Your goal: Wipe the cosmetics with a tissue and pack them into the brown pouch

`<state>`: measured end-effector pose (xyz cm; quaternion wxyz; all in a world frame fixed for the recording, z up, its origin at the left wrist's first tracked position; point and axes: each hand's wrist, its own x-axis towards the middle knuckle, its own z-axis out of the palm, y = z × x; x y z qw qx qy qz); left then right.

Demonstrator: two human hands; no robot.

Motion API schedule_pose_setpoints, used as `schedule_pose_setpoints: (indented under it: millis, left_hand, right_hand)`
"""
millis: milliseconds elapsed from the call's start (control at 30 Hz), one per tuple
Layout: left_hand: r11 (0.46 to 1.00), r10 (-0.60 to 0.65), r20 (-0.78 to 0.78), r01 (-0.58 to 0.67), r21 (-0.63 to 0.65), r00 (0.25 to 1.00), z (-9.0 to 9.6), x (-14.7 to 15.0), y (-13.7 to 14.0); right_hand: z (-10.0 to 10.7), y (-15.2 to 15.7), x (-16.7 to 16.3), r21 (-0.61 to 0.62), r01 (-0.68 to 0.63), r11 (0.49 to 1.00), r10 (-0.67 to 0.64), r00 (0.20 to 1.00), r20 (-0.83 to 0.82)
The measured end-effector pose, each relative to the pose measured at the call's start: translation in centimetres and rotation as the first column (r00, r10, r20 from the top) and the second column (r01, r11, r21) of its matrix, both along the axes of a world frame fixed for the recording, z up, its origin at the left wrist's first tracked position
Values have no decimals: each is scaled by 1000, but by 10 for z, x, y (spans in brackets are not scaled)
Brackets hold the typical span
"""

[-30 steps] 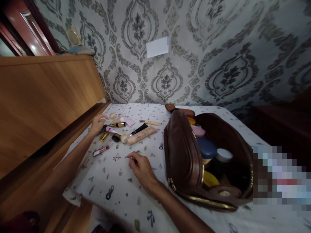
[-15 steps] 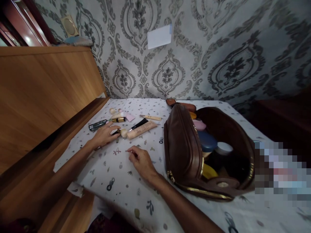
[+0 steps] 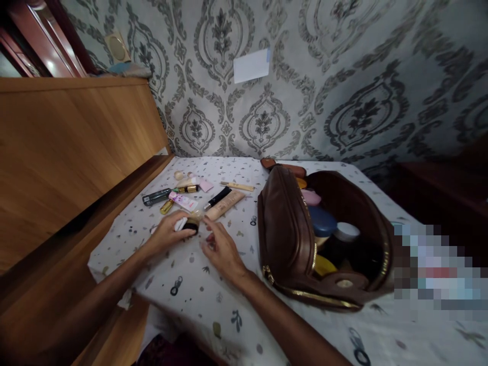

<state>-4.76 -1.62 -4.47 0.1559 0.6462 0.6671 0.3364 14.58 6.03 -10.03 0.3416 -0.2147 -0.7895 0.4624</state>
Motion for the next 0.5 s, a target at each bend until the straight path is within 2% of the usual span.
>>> schedule_pose_setpoints:
  millis: [67,133,200,300,400,467,500]
  left_hand:
    - [994,-88,278,103,-40,957,-6,14,-1]
    - [984,-112,398,157,-83,911,-11,25,0]
    - [989,-73,374,115,-91,924,-13,32,1]
    - [996,81,294,-67,-56,952,-12,34,-1]
    - [982,181,225,-189,12,957,-10,38,-8]
    - [981,158,130,-171,95,979,-12,44,-13]
    - [983,107,64,-116,142,992,-14,48,-15]
  right_hand:
    - [-1,-2,1,78,-33,996,33,999,0]
    - [-1,-3,1,147,-43,988,38,999,34]
    - [0,-3,1,188,-6,982,-14,994,109]
    - [2,-2,1,222,68,973,-120,966,227]
    - [5,-2,1,228,108,968,-166,953,254]
    - [7,-3,1,203,141,969,-193,944,266]
    - [8,-4,2,188,154,970,-203,938,280]
